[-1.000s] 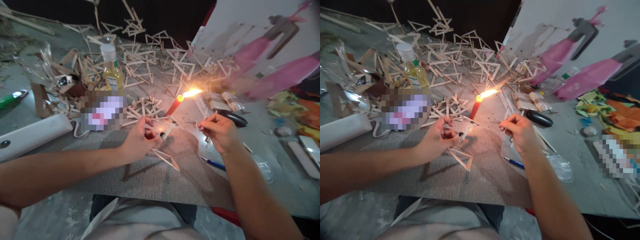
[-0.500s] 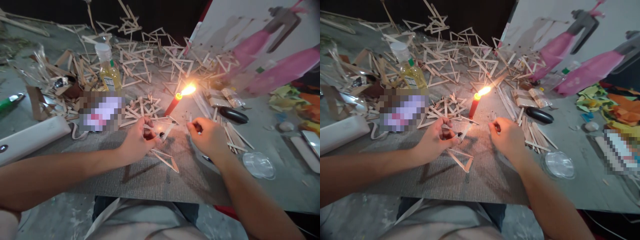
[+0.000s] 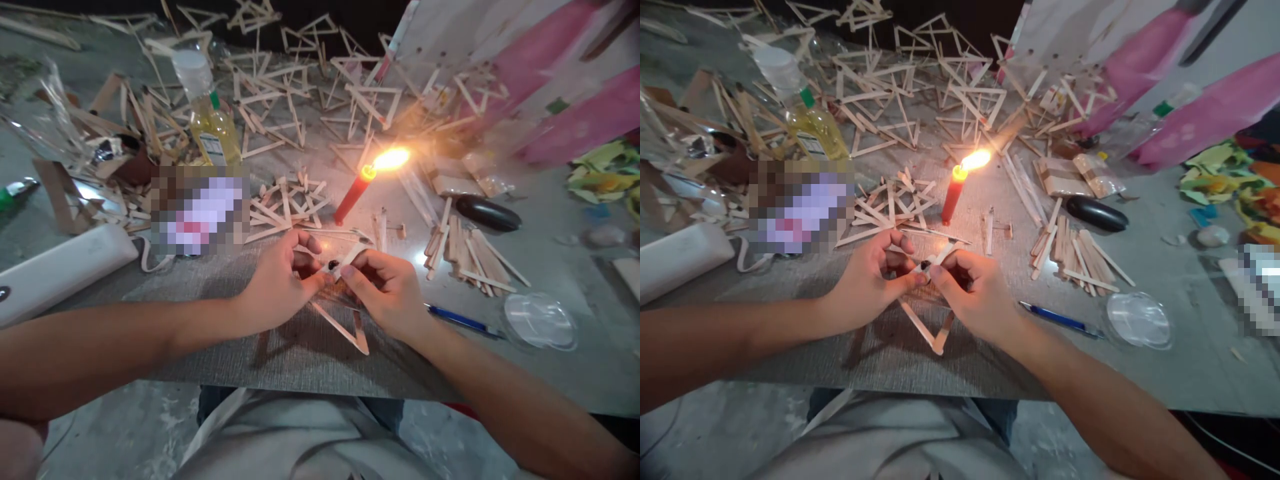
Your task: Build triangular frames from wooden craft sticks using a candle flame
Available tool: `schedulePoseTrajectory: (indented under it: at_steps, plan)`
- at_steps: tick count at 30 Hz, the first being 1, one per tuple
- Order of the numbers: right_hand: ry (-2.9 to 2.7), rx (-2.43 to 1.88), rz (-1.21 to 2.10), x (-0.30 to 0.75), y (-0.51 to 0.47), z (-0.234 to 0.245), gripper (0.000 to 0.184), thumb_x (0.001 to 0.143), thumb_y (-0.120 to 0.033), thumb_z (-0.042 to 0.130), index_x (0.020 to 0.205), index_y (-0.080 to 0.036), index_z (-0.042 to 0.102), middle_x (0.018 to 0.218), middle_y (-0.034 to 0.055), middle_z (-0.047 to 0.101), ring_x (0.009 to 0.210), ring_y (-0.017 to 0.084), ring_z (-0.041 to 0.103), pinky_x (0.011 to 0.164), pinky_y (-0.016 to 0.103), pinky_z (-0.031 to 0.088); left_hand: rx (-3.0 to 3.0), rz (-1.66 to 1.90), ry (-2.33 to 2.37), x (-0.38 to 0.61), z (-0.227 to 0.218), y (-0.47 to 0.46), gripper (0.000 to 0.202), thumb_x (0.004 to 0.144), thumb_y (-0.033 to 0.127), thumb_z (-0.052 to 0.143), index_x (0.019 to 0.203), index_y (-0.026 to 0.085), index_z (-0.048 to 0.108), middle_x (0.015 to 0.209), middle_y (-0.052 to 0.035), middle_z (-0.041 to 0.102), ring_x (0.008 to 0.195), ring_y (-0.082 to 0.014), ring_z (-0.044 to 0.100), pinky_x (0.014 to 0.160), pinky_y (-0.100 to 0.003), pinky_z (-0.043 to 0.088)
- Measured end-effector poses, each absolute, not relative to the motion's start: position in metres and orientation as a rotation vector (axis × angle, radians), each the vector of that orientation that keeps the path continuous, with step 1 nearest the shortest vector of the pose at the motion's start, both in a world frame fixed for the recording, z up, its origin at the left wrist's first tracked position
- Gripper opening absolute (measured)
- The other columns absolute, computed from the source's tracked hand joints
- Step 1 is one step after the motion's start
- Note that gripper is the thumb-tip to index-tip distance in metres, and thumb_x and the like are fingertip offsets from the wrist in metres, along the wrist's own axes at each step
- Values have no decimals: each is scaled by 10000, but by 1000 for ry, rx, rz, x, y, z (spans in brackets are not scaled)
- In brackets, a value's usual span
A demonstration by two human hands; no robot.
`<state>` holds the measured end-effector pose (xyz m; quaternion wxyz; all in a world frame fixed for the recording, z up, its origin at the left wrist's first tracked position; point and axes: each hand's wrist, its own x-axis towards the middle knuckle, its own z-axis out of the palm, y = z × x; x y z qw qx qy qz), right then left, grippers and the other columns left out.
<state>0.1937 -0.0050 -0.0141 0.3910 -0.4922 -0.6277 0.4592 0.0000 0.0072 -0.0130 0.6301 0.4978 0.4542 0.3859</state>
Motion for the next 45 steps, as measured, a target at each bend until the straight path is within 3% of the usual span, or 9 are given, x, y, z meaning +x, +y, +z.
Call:
schedulePoseTrajectory:
  at_steps: [9,13,19,35,45]
  plan:
    - [-1470,-1251,1261,193,-8,-17,328,945,-427,708,727,-193,634,554,-20,640,427,98,551,385,217,429,1173,869,1091,1,-15,7,362,751,146,801,1029,197,574,698,26,691,645,-138,678,593,-230,523]
    - [-1392,-1187,1303,194,-10,-14,318,943,-419,724,732,-194,647,560,-17,669,420,99,580,389,208,459,1212,894,1081,1,-17,8,257,773,121,782,998,151,663,827,-35,748,737,-150,723,670,-258,582]
    - [-1297,-1174,1348,194,-9,-17,305,932,-402,751,736,-198,638,598,-9,702,454,110,620,436,227,527,1221,918,1106,1,-19,7,267,753,125,815,1001,146,720,937,-58,769,804,-162,739,744,-290,618]
    - [-1233,-1225,1366,190,-8,-15,228,899,-342,786,766,-203,662,629,4,743,481,118,686,470,199,591,1244,923,1096,1,-22,7,281,763,138,798,1030,134,710,1002,-75,781,834,-163,755,740,-265,629]
    - [-1209,-1266,1347,188,-7,-12,283,869,-376,808,728,-206,631,592,1,719,454,121,668,433,201,570,1232,903,1124,2,-20,6,283,792,144,792,1057,131,692,898,-53,766,809,-166,755,711,-266,626]
